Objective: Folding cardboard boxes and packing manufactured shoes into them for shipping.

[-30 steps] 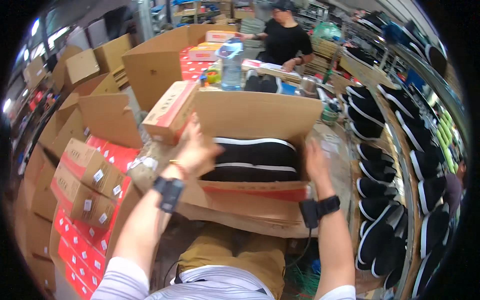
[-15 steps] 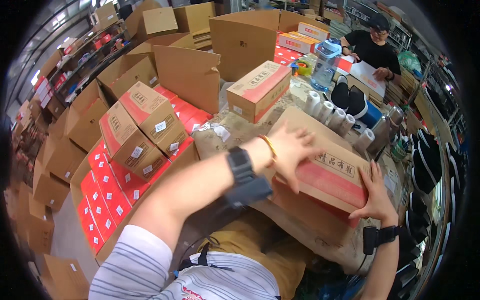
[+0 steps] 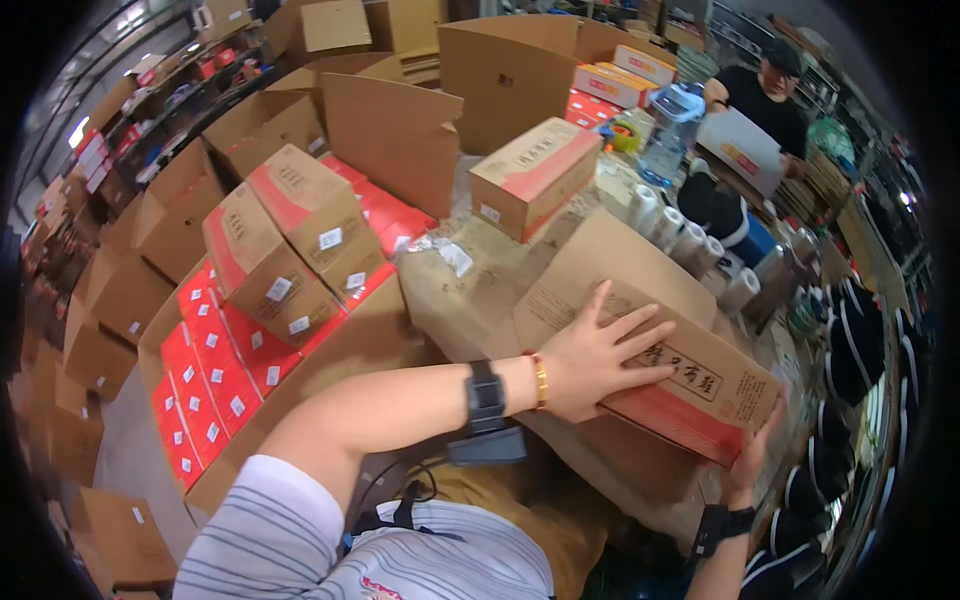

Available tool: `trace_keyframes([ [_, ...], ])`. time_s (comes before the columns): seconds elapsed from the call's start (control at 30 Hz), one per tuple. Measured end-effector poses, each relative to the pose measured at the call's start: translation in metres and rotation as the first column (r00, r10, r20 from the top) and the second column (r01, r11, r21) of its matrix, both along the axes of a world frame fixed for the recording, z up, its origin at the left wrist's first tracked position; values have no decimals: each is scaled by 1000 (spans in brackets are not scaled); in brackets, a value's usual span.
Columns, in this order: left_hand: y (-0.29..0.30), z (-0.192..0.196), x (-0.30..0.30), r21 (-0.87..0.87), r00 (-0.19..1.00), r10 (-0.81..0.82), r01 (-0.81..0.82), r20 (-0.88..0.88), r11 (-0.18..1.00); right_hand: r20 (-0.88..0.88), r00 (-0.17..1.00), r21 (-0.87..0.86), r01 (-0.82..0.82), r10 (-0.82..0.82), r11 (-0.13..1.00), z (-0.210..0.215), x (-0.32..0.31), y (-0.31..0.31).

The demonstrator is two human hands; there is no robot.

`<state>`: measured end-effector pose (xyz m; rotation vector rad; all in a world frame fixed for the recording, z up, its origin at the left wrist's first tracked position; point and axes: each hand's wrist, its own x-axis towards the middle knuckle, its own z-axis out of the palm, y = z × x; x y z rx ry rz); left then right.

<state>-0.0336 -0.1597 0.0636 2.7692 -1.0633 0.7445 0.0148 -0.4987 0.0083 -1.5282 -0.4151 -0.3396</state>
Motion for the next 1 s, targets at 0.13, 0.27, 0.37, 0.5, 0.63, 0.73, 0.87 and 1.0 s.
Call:
trace_keyframes([
  [0.13,15,-44,-21,-78,934,-71,105,350,991,-464,823,321,-187,327,928,-29,-19,-39],
  [0.27,2,-38,-53,-905,966,259,-115,-6,409,-349,876,420,-172,333,891,-38,-44,-9],
  [0.37,3,-60,-98,-866,645,-683,-499,-343,-37,-419,593,592,-397,688,702,-32,-88,89],
  [0.5,64,-55,-166,-812,794,-608,-360,-8,-459,-315,611,240,-689,726,684,-27,-137,222],
  [0.63,195,-52,-278,-880,939,49,-300,-340,-369,-113,521,11,-851,846,526,-14,-136,256],
  [0.73,259,-37,-350,-944,816,525,-73,-242,-322,-293,527,52,-824,798,564,-36,-136,240],
  [0.87,317,-42,-412,-823,796,496,-6,-348,-569,-368,530,58,-807,764,588,-47,-139,232],
  [1.0,369,-108,-422,-715,704,461,-96,-541,-693,-397,541,-12,-811,742,585,-43,-139,237],
])
